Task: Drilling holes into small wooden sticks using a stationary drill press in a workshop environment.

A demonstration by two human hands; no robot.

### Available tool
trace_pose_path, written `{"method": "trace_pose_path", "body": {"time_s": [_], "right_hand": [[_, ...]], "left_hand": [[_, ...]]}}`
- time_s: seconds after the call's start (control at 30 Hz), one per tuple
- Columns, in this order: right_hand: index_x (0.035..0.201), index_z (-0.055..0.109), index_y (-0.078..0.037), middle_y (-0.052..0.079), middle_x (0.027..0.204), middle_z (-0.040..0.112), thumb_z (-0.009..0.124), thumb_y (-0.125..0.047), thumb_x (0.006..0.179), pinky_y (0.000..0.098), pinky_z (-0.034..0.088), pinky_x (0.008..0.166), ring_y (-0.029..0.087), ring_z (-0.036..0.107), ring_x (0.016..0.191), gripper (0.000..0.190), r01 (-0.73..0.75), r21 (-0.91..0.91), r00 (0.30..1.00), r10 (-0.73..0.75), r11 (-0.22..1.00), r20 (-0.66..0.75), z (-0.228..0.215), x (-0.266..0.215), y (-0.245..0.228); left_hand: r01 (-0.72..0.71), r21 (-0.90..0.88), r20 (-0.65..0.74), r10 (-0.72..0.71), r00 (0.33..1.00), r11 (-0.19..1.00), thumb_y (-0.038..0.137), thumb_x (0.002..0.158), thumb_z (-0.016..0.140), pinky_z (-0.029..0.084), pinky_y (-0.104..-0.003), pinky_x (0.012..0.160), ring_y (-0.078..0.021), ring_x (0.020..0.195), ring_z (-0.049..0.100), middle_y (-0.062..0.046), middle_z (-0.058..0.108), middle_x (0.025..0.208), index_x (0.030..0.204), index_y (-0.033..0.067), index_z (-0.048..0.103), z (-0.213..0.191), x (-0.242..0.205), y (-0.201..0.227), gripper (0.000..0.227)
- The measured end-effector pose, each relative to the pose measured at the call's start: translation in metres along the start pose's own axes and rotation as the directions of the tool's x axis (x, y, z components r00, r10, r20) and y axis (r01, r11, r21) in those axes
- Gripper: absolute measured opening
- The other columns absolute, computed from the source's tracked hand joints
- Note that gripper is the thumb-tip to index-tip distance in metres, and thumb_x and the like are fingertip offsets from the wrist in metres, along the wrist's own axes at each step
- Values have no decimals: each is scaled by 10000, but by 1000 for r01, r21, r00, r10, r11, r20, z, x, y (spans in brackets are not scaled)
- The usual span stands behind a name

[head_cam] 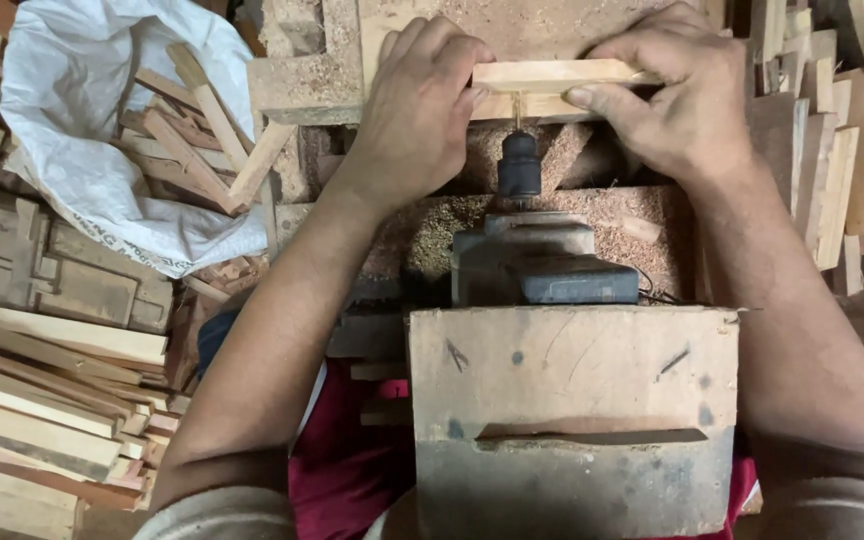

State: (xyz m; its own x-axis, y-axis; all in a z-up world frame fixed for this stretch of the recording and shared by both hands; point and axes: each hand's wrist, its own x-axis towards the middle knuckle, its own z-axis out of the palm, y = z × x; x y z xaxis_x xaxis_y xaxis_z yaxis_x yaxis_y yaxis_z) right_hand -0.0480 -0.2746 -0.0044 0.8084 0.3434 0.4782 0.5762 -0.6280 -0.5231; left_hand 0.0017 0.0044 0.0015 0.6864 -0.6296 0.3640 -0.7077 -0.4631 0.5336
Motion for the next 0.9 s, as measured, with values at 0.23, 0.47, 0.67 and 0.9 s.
{"method": "trace_pose_path", "body": {"time_s": [0.23,0.47,0.67,0.9], "right_hand": [[1102,789,83,177,1032,758,906,-125,1073,433,508,897,309,665,950,240,-24,-5,1000,24,1000,-3,-2,-2,-8],[1140,787,64,174,1122,772,903,-159,1092,448,457,971,304,675,1030,256,-22,-83,1000,22,996,-9,-3,0,-1],[1149,802,87,201,1137,779,960,-78,1048,441,504,967,322,679,1039,249,-41,-52,999,42,998,14,-5,0,0],[1118,799,82,179,1035,753,900,-155,1070,432,485,902,293,631,932,262,-40,20,999,40,999,3,-4,-1,1]], "left_hand": [[-60,-9,-38,60,997,998,-84,851,632,408,-420,905,-279,1017,503,-117,532,1063,1107,6,594,2,-4,1,274],[60,70,8,-61,998,996,23,945,610,405,-449,943,-280,1067,517,-113,572,1092,1155,31,624,-15,-9,-11,211],[49,66,11,-50,999,997,-2,937,619,403,-444,941,-268,1054,524,-109,581,1081,1160,28,638,-13,-9,-14,226],[40,54,29,-42,999,998,-50,894,616,410,-443,961,-276,1059,519,-117,574,1089,1163,11,637,-16,-11,-10,277]]}}
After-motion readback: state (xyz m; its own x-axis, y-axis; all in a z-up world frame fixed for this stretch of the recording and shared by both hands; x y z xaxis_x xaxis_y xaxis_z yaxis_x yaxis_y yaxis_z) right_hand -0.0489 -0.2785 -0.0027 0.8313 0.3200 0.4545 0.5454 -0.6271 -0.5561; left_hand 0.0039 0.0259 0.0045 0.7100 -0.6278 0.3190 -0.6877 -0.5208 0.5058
